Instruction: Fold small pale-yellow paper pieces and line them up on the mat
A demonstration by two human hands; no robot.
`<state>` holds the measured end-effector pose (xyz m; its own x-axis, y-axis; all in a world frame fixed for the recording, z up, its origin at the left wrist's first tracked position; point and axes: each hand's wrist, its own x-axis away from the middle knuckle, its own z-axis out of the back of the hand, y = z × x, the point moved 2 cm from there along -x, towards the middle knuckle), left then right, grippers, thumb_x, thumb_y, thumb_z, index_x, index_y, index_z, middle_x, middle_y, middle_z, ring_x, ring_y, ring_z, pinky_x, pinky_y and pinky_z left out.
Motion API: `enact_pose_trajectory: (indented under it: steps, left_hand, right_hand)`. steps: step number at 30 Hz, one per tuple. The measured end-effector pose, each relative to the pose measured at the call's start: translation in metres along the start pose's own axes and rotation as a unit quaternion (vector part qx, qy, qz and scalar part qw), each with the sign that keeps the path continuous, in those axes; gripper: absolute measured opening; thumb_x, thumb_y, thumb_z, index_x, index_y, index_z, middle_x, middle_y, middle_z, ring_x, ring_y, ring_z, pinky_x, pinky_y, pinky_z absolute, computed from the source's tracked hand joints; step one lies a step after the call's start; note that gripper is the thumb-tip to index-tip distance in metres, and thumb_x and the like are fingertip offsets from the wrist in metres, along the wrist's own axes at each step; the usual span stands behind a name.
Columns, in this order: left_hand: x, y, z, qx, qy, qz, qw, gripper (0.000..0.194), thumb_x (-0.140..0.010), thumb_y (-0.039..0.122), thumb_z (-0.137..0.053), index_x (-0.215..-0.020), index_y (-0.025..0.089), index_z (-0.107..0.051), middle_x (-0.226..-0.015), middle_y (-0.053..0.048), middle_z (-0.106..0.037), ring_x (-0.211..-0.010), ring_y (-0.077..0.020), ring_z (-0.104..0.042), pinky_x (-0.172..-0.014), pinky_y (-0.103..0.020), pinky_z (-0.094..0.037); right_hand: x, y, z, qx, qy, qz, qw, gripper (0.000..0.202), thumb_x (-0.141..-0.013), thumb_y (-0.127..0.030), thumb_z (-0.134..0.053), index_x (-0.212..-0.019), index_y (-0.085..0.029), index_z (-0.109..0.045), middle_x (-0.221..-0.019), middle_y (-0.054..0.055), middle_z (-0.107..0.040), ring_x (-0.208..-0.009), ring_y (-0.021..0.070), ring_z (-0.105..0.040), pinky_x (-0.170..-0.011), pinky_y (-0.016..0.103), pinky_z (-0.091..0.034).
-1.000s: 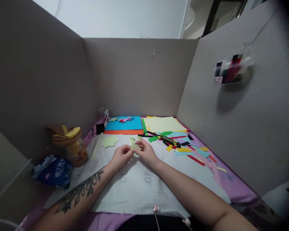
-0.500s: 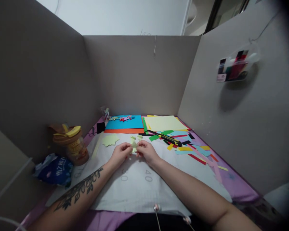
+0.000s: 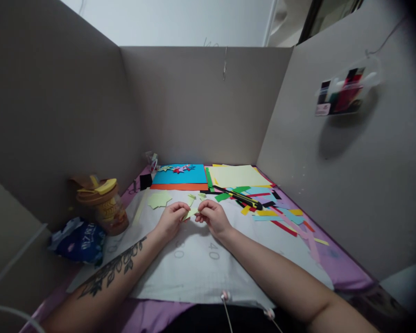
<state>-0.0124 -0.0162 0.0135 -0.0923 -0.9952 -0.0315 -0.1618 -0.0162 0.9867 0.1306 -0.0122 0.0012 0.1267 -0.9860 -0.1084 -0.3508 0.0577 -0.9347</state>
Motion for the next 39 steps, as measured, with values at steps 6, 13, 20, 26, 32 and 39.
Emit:
enact_pose_trajectory:
  steps: [6, 13, 20, 26, 32, 39]
  left_hand:
    - [0.003, -0.002, 0.001, 0.003, -0.021, 0.022, 1.000, 0.011, -0.061, 0.021, -0.060, -0.069, 0.015, -0.063, -0.055, 0.003, -0.052, -0.049, -0.0076, -0.045, -0.053, -0.022, -0.044]
    - [0.003, -0.001, 0.001, -0.117, -0.030, -0.042, 0.992, 0.018, -0.062, 0.022, -0.065, -0.074, 0.015, -0.054, -0.062, 0.003, -0.055, -0.050, -0.0073, -0.048, -0.048, -0.019, -0.038]
    - [0.001, -0.011, 0.000, -0.172, -0.064, -0.116, 0.976, 0.032, -0.068, 0.024, -0.061, -0.088, 0.021, -0.036, -0.067, 0.005, -0.057, -0.055, -0.0081, -0.052, -0.051, -0.018, -0.037]
    - [0.002, -0.016, 0.000, -0.226, -0.072, -0.146, 0.960, 0.024, -0.069, 0.023, -0.058, -0.084, 0.020, -0.039, -0.066, 0.005, -0.052, -0.058, -0.0084, -0.050, -0.053, -0.018, -0.036]
    - [0.005, -0.004, -0.002, -0.206, -0.058, -0.159, 0.964, 0.018, -0.071, 0.024, -0.058, -0.081, 0.018, -0.045, -0.068, 0.004, -0.052, -0.062, -0.0096, -0.051, -0.057, -0.020, -0.038]
    - [-0.002, 0.006, 0.008, -0.122, 0.053, -0.141, 0.981, 0.025, -0.064, 0.026, -0.066, -0.075, 0.018, -0.045, -0.072, 0.002, -0.053, -0.067, -0.0109, -0.053, -0.062, -0.021, -0.041]
  right_hand:
    - [0.007, -0.010, 0.006, 0.127, -0.053, 0.084, 0.987, 0.008, -0.065, -0.017, -0.052, -0.066, -0.018, -0.059, -0.052, -0.001, -0.061, -0.050, 0.0148, -0.061, -0.053, 0.026, -0.048]
    - [0.006, -0.018, 0.014, 0.286, -0.086, 0.198, 0.934, 0.012, -0.071, -0.014, -0.050, -0.066, -0.018, -0.060, -0.068, 0.002, -0.064, -0.067, 0.0156, -0.061, -0.065, 0.028, -0.047]
    - [0.001, -0.014, 0.008, 0.373, -0.053, 0.240, 0.895, 0.010, -0.073, -0.017, -0.053, -0.066, -0.019, -0.060, -0.072, 0.002, -0.059, -0.074, 0.0159, -0.055, -0.059, 0.024, -0.041]
    - [0.002, -0.006, 0.006, 0.425, -0.067, 0.239, 0.871, 0.010, -0.072, -0.014, -0.054, -0.064, -0.019, -0.056, -0.069, -0.001, -0.054, -0.069, 0.0137, -0.051, -0.062, 0.025, -0.039]
    - [0.001, -0.008, 0.005, 0.440, -0.078, 0.255, 0.858, 0.010, -0.075, -0.014, -0.052, -0.066, -0.019, -0.054, -0.071, 0.000, -0.054, -0.071, 0.0143, -0.050, -0.065, 0.025, -0.038]
    - [-0.008, -0.013, 0.023, 0.437, -0.060, 0.247, 0.863, 0.011, -0.075, -0.014, -0.050, -0.067, -0.019, -0.055, -0.071, 0.001, -0.054, -0.071, 0.0151, -0.049, -0.061, 0.025, -0.037]
